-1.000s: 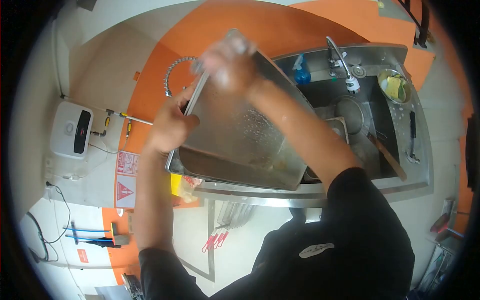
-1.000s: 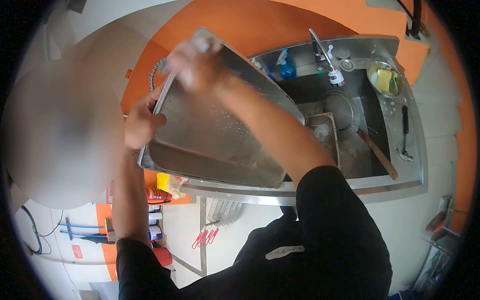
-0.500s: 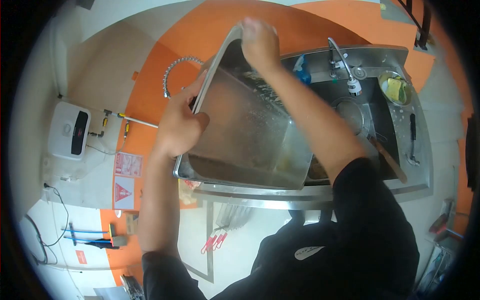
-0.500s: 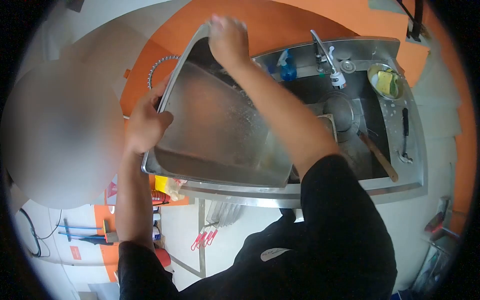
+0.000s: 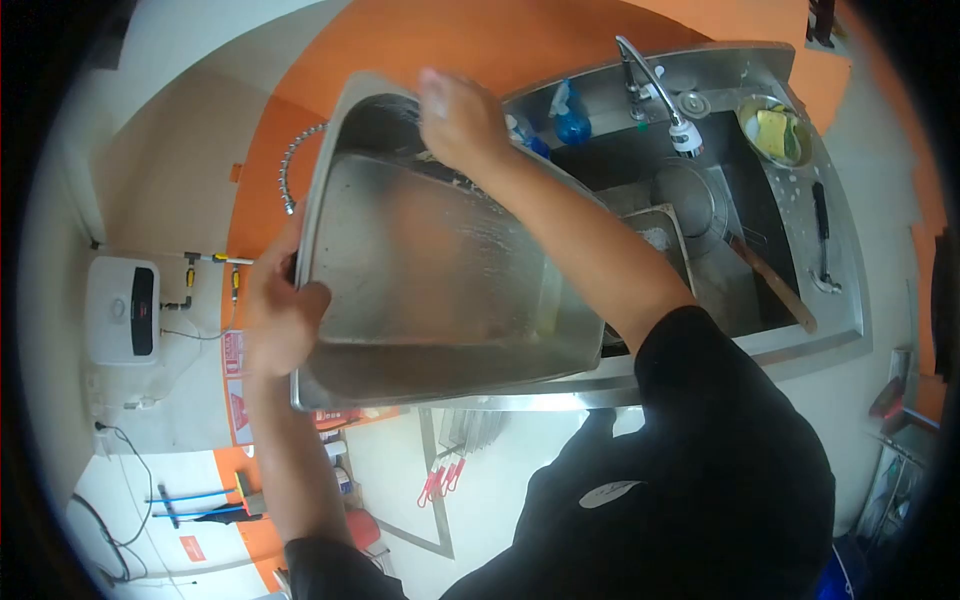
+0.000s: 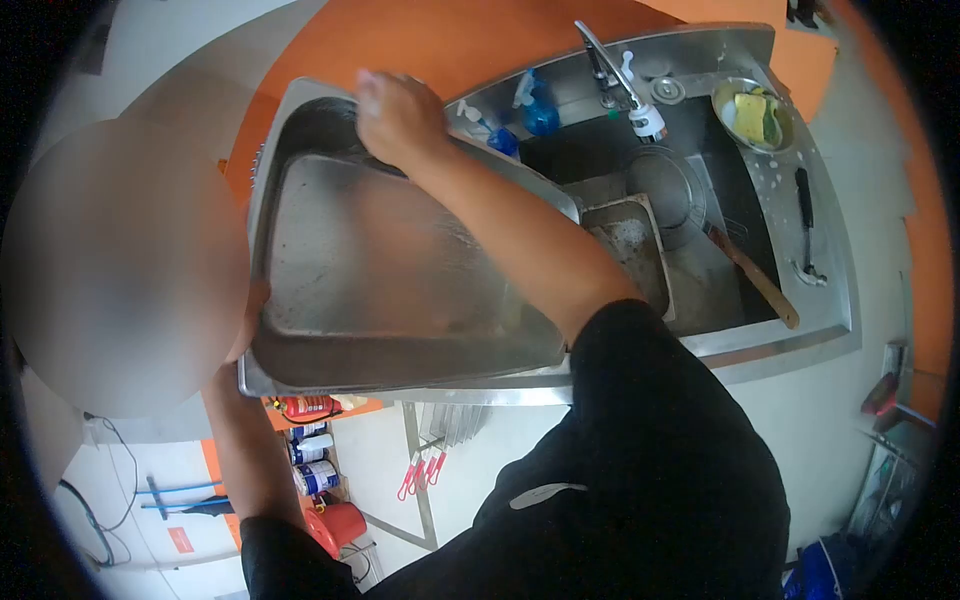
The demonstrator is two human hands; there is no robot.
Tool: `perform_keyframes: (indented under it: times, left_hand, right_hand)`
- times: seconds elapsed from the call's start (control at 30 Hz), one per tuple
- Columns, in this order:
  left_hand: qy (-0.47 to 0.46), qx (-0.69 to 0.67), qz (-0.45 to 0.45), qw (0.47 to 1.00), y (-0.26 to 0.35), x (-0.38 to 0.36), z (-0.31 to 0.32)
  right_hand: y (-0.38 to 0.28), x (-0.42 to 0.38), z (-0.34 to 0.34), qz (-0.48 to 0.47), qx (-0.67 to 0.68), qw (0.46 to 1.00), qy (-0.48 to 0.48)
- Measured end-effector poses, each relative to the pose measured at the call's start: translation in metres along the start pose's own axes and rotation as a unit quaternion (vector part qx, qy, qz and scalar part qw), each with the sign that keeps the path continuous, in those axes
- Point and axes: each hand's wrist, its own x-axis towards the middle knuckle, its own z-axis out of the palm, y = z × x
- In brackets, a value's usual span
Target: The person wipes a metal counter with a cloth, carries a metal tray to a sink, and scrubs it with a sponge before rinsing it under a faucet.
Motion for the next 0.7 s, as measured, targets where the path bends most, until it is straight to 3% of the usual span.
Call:
perform_keyframes:
  times: [0.07,0.13,0.2,0.23,0.27,0.3,0.33,0.37,0.4,0.47,0.5,0.57,0.63,0.7]
  left_hand:
    - [0.007,-0.004,-0.018,1.000,-0.019,-0.007,-0.009]
    - [0.029,-0.020,-0.024,0.999,-0.026,-0.019,-0.013]
    - [0.022,0.016,-0.022,0.999,-0.031,-0.030,-0.018]
    - [0.022,0.053,-0.015,0.998,-0.032,-0.031,-0.020]
    - [0.019,0.065,0.000,0.998,-0.031,-0.033,-0.020]
    - [0.009,0.066,-0.003,0.998,-0.027,-0.035,-0.018]
    - [0.016,0.018,-0.029,0.999,-0.020,-0.034,-0.015]
    - [0.019,-0.031,-0.057,0.998,-0.014,-0.032,-0.010]
    - [0.010,-0.020,-0.041,0.999,-0.008,-0.031,-0.008]
    - [0.037,-0.012,-0.062,0.997,-0.001,-0.034,0.002]
    - [0.060,-0.007,-0.061,0.996,0.001,-0.036,0.006]
    - [0.044,-0.019,-0.071,0.996,-0.008,-0.042,-0.004]
    - [0.033,-0.030,-0.086,0.995,-0.018,-0.049,-0.010]
    - [0.058,-0.016,-0.083,0.995,-0.024,-0.057,-0.012]
  right_hand:
    - [0.069,-0.061,-0.004,0.010,0.006,0.999,0.038]
    - [0.163,-0.134,-0.024,0.090,-0.084,0.991,-0.046]
    - [0.190,-0.171,-0.048,0.341,-0.092,0.926,-0.133]
    - [0.188,-0.166,-0.044,0.345,-0.092,0.925,-0.129]
    - [0.174,-0.157,-0.030,0.164,-0.054,0.984,-0.032]
    - [0.154,-0.152,-0.015,-0.017,-0.015,0.998,0.064]
    - [0.113,-0.121,-0.012,0.047,0.034,0.998,-0.028]
    - [0.075,-0.096,-0.005,-0.017,0.106,0.993,0.049]
    - [0.041,-0.071,-0.010,0.025,0.163,0.986,0.002]
    - [0.008,-0.055,-0.012,0.069,0.068,0.995,0.013]
    - [0.021,-0.069,-0.014,0.078,0.065,0.995,0.016]
    - [0.066,-0.118,-0.007,-0.033,-0.004,0.998,0.044]
    - [0.123,-0.168,-0.006,0.020,-0.130,0.991,0.014]
    - [0.158,-0.195,-0.031,0.149,-0.161,0.968,-0.122]
